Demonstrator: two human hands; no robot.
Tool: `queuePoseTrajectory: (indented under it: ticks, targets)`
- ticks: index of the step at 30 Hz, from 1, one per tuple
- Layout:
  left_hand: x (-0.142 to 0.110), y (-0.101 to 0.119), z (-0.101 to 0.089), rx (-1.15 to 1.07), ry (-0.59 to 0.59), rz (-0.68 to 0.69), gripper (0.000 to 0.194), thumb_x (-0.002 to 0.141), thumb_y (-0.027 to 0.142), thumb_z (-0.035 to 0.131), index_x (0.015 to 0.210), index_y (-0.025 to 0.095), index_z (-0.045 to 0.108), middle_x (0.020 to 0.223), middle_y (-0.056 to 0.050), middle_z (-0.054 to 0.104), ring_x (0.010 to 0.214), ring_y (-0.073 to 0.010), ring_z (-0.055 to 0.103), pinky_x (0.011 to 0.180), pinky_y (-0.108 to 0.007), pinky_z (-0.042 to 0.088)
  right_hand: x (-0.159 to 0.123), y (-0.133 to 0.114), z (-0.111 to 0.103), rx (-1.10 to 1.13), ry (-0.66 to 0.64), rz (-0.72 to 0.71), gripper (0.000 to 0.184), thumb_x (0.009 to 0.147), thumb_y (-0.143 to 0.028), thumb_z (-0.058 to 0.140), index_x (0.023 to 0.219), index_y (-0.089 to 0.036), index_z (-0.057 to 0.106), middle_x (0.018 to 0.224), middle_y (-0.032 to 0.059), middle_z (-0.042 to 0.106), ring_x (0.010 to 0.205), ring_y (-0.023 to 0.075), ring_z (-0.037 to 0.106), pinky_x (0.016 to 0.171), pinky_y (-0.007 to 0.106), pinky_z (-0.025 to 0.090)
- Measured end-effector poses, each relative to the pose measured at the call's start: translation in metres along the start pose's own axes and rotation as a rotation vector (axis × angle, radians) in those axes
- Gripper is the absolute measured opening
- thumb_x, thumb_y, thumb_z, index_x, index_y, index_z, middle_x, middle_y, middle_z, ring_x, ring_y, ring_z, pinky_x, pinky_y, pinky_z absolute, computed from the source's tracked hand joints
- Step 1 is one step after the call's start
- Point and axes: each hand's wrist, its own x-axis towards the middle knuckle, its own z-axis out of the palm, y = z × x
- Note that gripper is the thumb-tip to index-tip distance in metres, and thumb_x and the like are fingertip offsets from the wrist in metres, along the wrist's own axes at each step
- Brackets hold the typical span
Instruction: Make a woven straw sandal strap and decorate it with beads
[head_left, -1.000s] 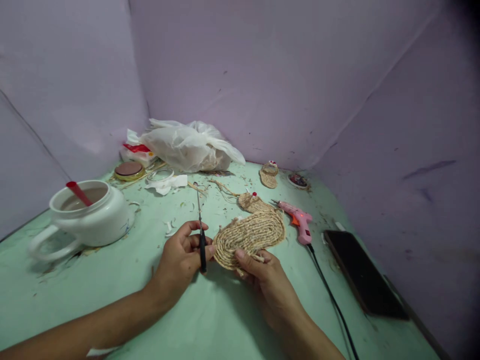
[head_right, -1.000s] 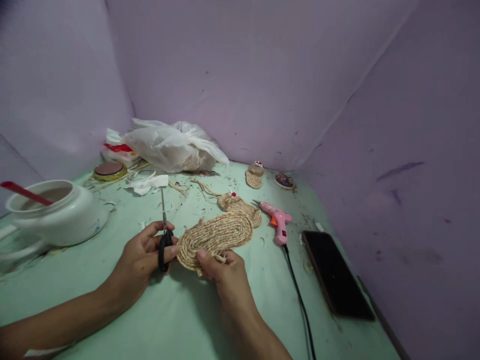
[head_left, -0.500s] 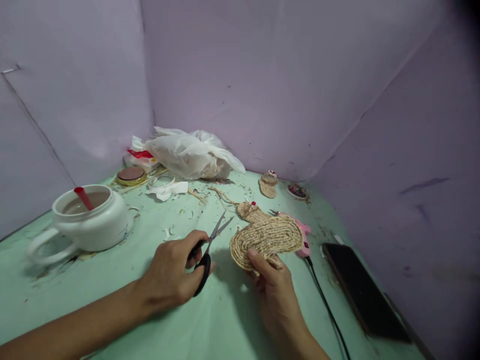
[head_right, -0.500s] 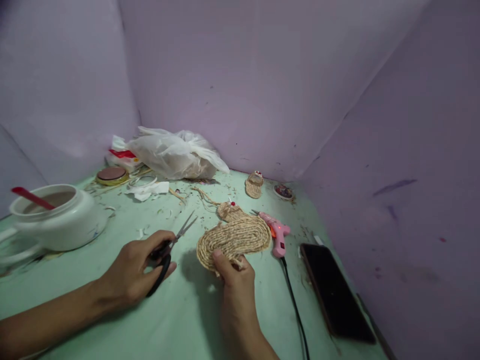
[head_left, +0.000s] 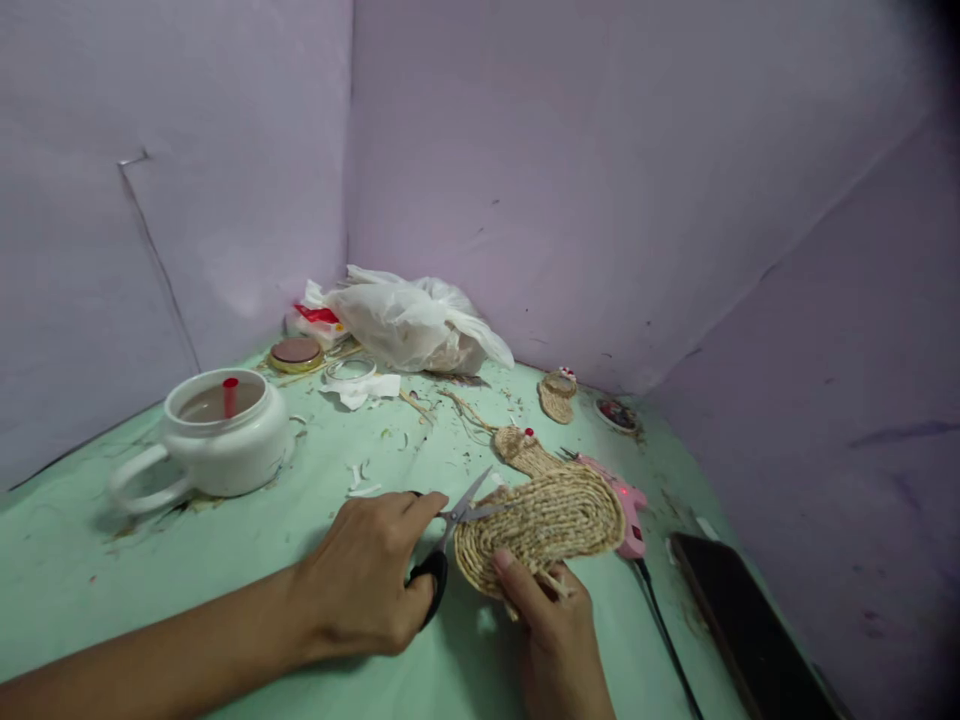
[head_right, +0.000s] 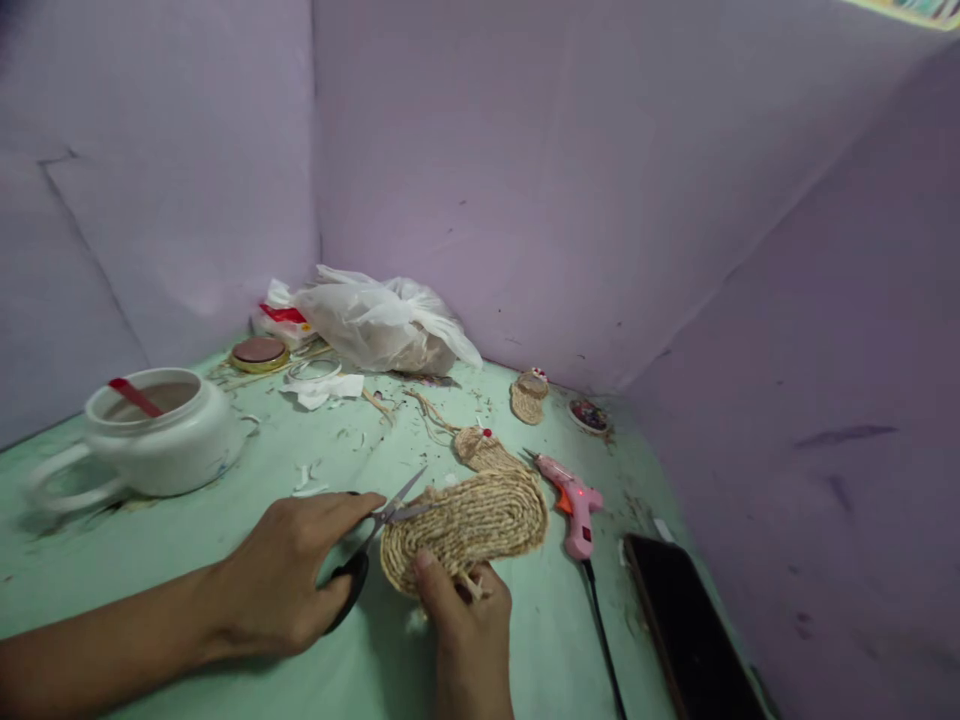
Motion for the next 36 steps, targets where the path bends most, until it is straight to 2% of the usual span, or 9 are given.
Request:
queuePoseTrajectory:
  ticks: [3,7,13,18,20,23,28,33,36]
  targets:
    - [0.001,0.0,-0.001,0.04,-0.066,0.014,0.053,0.063,0.018,0.053,0.117,0.019,0.051,0.094,-0.008,0.066,0.085,-0.0253,0.062,0.076,-0.038,0.05,0.0,-0.002,-0.001,-0.074,0.014,-0.03,0.032,0.058,-0.041,0.077,0.069,-0.012,0.07,0.069,0.0067,0.069,0.07,0.0223,0.06,0.068,0.032,0.047]
    - [0.001,-0.001,0.002,0.012,-0.052,0.046,0.051,0.065,0.017,0.051,0.117,0.018,0.05,0.087,-0.007,0.066,0.077,-0.0227,0.063,0.07,-0.035,0.052,-0.001,-0.006,-0.001,-0.095,-0.016,-0.07,0.027,0.058,-0.038,0.077,0.067,-0.013,0.07,0.065,0.0061,0.067,0.073,0.0238,0.059,0.074,0.035,0.047]
    - [0.001,0.002,-0.001,-0.012,-0.1,0.049,0.05,0.066,0.013,0.047,0.116,0.014,0.051,0.08,-0.007,0.066,0.07,-0.0216,0.063,0.064,-0.034,0.051,-0.002,-0.007,-0.004,-0.144,-0.047,-0.08,0.029,0.064,-0.041,0.072,0.066,-0.012,0.069,0.066,0.0077,0.067,0.066,0.0213,0.057,0.067,0.032,0.047]
    - [0.005,0.005,-0.007,-0.046,-0.172,0.047,0.038,0.066,0.009,0.045,0.102,0.015,0.056,0.069,-0.004,0.062,0.06,-0.0184,0.058,0.057,-0.029,0.046,0.001,-0.01,-0.008,-0.122,-0.07,-0.065,0.027,0.061,-0.038,0.075,0.069,-0.013,0.07,0.073,0.0076,0.068,0.076,0.0243,0.06,0.073,0.032,0.047]
    - [0.006,0.005,-0.009,-0.041,-0.187,0.048,0.03,0.065,0.009,0.045,0.092,0.016,0.057,0.065,-0.002,0.059,0.057,-0.017,0.056,0.054,-0.027,0.044,0.001,-0.011,-0.008,-0.136,-0.065,-0.067,0.026,0.062,-0.038,0.074,0.066,-0.013,0.069,0.071,0.0069,0.068,0.072,0.0227,0.06,0.07,0.031,0.047]
    - [0.007,0.006,-0.012,0.008,-0.179,0.04,0.031,0.065,0.012,0.048,0.094,0.018,0.056,0.07,-0.002,0.061,0.062,-0.0176,0.058,0.059,-0.028,0.046,-0.003,-0.013,-0.004,-0.157,-0.035,-0.081,0.026,0.062,-0.038,0.074,0.06,-0.013,0.067,0.061,0.0054,0.064,0.065,0.0209,0.058,0.065,0.031,0.047]
    - [0.005,0.005,-0.012,0.036,-0.148,0.052,0.053,0.061,0.016,0.053,0.114,0.019,0.05,0.091,-0.007,0.065,0.079,-0.0225,0.061,0.071,-0.033,0.049,-0.008,-0.009,0.0,-0.181,-0.025,-0.1,0.021,0.059,-0.032,0.076,0.057,-0.014,0.065,0.058,0.0034,0.062,0.066,0.0208,0.058,0.064,0.029,0.046]
    - [0.004,0.003,-0.007,-0.048,-0.11,0.078,0.043,0.064,0.014,0.05,0.107,0.019,0.054,0.077,-0.003,0.064,0.068,-0.0179,0.06,0.064,-0.028,0.047,-0.003,-0.008,-0.007,-0.21,-0.083,-0.063,0.028,0.063,-0.038,0.073,0.072,-0.012,0.07,0.07,0.0076,0.068,0.068,0.0215,0.058,0.063,0.03,0.047]
    - [0.004,0.001,-0.005,-0.086,-0.12,0.087,0.037,0.065,0.011,0.047,0.101,0.018,0.055,0.07,0.0,0.061,0.061,-0.0153,0.057,0.058,-0.025,0.045,-0.002,-0.011,-0.009,-0.246,-0.089,-0.093,0.029,0.067,-0.04,0.071,0.073,-0.012,0.071,0.07,0.0085,0.069,0.073,0.0231,0.06,0.065,0.03,0.048]
